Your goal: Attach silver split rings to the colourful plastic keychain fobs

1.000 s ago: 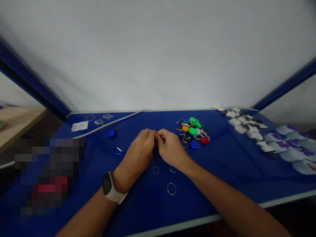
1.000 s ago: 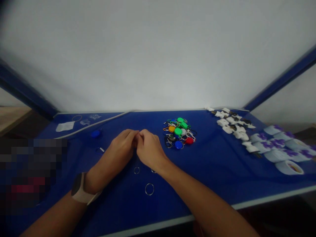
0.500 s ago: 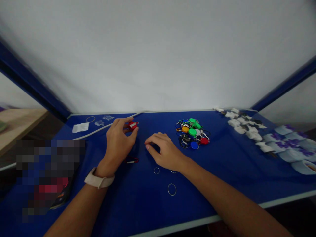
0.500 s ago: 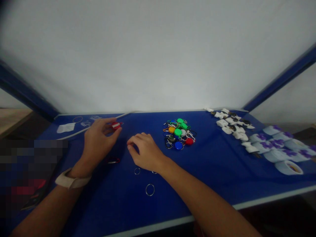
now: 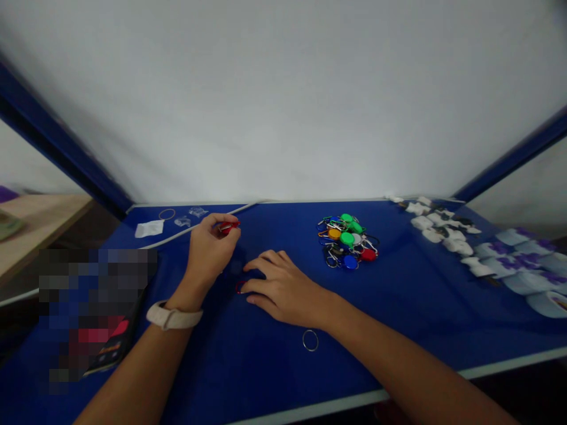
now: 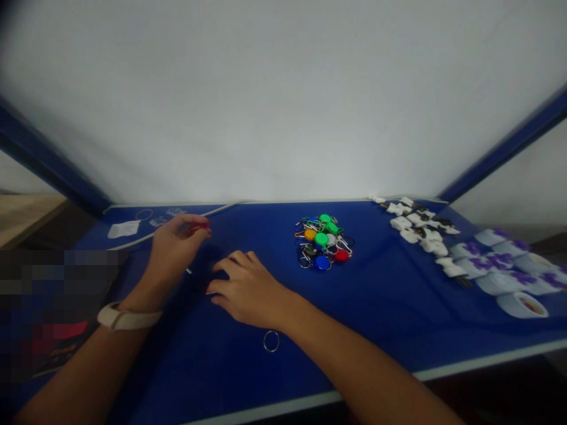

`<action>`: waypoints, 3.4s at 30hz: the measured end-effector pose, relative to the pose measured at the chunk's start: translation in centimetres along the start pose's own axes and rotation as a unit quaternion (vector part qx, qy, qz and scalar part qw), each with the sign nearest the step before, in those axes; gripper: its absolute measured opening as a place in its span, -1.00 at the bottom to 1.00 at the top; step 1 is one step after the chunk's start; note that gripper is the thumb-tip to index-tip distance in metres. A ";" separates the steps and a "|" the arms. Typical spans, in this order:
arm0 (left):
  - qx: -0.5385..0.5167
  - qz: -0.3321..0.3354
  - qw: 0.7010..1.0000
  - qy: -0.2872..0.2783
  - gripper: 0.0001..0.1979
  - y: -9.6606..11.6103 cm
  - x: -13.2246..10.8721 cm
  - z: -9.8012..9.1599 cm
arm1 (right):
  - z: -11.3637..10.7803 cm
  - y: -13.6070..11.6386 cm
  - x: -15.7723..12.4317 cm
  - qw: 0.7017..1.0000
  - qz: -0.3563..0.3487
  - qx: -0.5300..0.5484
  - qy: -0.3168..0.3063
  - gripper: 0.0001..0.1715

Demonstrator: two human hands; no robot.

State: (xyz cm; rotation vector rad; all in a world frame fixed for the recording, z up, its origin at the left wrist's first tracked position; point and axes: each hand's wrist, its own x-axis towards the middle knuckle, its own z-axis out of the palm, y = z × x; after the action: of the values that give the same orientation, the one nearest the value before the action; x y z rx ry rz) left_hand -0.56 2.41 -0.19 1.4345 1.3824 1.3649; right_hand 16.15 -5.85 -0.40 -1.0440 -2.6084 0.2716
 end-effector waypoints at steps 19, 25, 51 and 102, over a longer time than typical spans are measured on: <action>-0.043 0.007 0.986 -0.158 -0.75 -0.3 -0.6 0.8 | -0.3 2.3 -0.2 0.971 0.166 0.147 0.089 -0.80; -0.049 -0.020 0.982 -0.182 -0.69 0.3 -0.9 0.8 | -0.3 2.9 0.1 0.959 0.189 0.171 0.126 -0.69; -0.113 -0.053 0.969 -0.211 -0.60 0.4 -1.0 0.4 | -1.0 3.5 -0.3 0.953 0.232 0.181 0.070 -0.73; -0.117 0.004 0.956 -0.268 -0.68 0.2 -2.0 1.1 | -1.3 2.4 0.0 0.951 0.305 0.039 -0.007 -0.64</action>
State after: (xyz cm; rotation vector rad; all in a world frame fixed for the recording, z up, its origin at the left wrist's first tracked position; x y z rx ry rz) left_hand 0.83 0.58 -0.58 1.5018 0.8353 0.9963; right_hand 18.11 -4.04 0.13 -1.7993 -2.1905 0.5144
